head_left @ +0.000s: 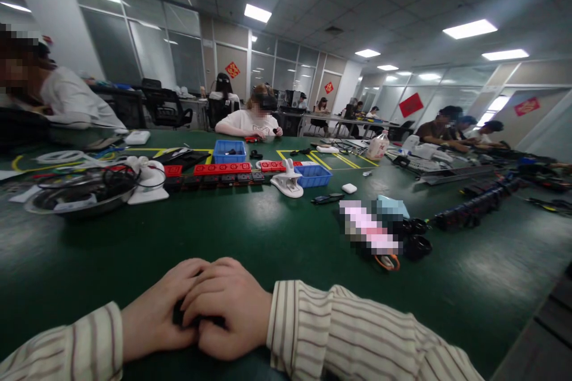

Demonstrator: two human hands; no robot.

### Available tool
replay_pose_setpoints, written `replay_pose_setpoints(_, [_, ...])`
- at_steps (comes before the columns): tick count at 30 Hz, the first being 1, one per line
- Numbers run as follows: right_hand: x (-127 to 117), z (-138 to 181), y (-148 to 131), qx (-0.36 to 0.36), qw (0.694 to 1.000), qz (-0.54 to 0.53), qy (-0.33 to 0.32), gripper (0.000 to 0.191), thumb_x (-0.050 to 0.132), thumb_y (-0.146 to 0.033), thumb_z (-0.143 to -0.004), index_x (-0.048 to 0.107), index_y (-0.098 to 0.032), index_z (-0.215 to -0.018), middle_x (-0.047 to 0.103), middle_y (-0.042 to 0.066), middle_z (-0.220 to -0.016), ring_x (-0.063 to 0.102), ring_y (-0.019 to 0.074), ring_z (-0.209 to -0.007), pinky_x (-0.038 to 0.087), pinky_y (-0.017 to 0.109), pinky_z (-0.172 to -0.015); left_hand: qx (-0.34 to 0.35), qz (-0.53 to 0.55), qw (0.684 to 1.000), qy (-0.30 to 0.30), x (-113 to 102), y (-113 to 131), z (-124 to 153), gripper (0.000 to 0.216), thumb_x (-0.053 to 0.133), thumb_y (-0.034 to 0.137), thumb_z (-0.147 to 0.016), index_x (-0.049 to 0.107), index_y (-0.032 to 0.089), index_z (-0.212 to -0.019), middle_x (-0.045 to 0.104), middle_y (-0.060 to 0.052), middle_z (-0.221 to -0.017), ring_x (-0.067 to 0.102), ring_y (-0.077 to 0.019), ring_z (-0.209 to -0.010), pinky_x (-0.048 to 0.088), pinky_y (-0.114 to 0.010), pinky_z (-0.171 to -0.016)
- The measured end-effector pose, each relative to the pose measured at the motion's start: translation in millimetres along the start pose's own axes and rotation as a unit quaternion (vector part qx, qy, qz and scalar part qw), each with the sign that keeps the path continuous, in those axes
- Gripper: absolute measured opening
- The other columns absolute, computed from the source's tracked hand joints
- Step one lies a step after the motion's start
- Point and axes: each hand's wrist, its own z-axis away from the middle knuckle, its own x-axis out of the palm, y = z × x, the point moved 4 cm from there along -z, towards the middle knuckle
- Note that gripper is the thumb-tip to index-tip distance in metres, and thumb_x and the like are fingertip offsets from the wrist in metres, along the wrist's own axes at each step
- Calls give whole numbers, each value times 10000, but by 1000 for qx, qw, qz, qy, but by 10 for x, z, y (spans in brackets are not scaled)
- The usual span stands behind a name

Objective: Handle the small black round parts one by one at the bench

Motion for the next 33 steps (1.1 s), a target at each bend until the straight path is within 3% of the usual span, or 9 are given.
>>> replay_pose_setpoints(3, [-53,8,13,8,999,-13,30,191,480,-263,-746,516,-195,-921,632,11,-945,522,128,-1006,303,286,-947,-11,10,1000,8,10,-56,14,591,640,288,-579,475,253,-1145,516,-38,-1141,474,-272,-1066,387,-408,-950])
replay_pose_setpoints(6, [-118,11,43,67,996,0,66,313,545,-371,-746,491,-183,-990,606,41,-975,520,169,-961,348,315,-887,-22,42,999,4,5,-107,22,715,706,407,-553,423,251,-1190,493,-53,-1174,488,-273,-1053,412,-409,-926])
replay_pose_setpoints(11, [-149,36,73,184,976,42,112,534,573,-583,-701,463,-164,-1014,542,58,-940,496,190,-872,384,325,-774,-19,-20,999,29,-21,-109,56,763,673,626,-489,494,237,-1121,536,-65,-1133,485,-321,-1050,392,-454,-924])
replay_pose_setpoints(16, [-96,28,58,210,972,77,74,532,553,-647,-679,494,-168,-903,525,33,-849,475,173,-781,374,311,-707,-20,-45,998,48,-27,-2,63,803,654,684,-459,505,230,-1104,549,-81,-1130,475,-334,-1059,246,-526,-1016])
replay_pose_setpoints(22, [-57,-2,55,173,980,94,25,374,609,-527,-705,531,-190,-849,544,8,-810,475,154,-774,352,284,-696,-38,-45,998,19,-55,124,-1,358,637,347,-578,592,238,-917,583,-23,-985,495,-266,-988,275,-454,-1017])
replay_pose_setpoints(29, [-16,-30,-8,44,998,39,-13,170,528,-246,-706,550,-191,-865,625,2,-901,531,140,-902,364,277,-815,-22,17,999,-25,-44,99,-35,327,532,189,-559,591,224,-878,554,-15,-987,490,-248,-998,418,-355,-898])
replay_pose_setpoints(33, [-44,-20,-20,14,1000,13,-13,210,473,-224,-751,520,-205,-954,627,5,-985,515,134,-1017,339,274,-912,-3,23,1000,-8,-15,26,-9,497,549,198,-559,532,246,-1054,534,-27,-1094,464,-270,-1071,385,-392,-950])
